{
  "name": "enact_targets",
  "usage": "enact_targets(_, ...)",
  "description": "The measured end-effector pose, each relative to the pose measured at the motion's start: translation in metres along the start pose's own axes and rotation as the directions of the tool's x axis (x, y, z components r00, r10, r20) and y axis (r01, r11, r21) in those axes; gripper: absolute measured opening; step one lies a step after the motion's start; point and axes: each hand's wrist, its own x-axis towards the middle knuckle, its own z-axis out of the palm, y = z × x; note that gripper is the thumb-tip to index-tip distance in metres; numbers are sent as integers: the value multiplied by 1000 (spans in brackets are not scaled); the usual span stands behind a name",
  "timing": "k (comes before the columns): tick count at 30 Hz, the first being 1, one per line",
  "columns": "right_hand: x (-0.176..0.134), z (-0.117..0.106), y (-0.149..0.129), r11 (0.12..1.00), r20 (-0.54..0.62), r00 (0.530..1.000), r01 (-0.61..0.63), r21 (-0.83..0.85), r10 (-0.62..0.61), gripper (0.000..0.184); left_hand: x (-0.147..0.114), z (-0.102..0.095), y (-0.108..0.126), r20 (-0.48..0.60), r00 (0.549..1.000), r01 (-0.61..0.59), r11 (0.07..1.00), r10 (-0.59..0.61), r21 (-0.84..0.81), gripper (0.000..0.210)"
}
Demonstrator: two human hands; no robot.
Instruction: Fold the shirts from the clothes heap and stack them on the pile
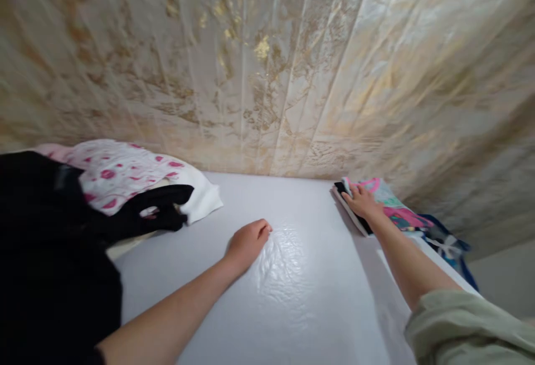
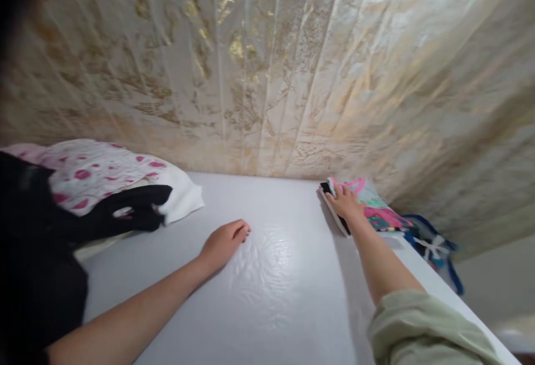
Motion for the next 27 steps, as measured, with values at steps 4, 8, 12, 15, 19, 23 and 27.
enact_targets(4,7,13,2,999,3,1000,-2,-38,2,70,-1,-1,-1,-9,1000,25,999,-25,31,28)
enact_targets(8,2,1,-14,996,-70,998,-12,-86,6,66,-3,0,-3,-13,999,47,998,-46,42,29)
enact_targets(12,-49,5,-71,920,-172,904,385,-73,-392,62,-4,1,-6,-19,999,35,999,-35,17,27)
enact_targets(15,-117,23,-120,785,-27,785,620,25,-619,55,-2,1,-7,-62,998,29,998,-33,-55,25)
enact_targets(19,-199,45,-160,687,26,691,714,134,-723,49,3,4,-11,-207,976,26,983,-63,-179,17)
enact_targets(23,-225,49,-169,682,-110,696,718,142,-710,45,6,7,-15,-274,959,2,968,-73,-251,12)
enact_targets(27,-222,47,-167,666,-134,687,726,172,-714,42,7,8,-17,-264,962,3,967,-73,-257,13)
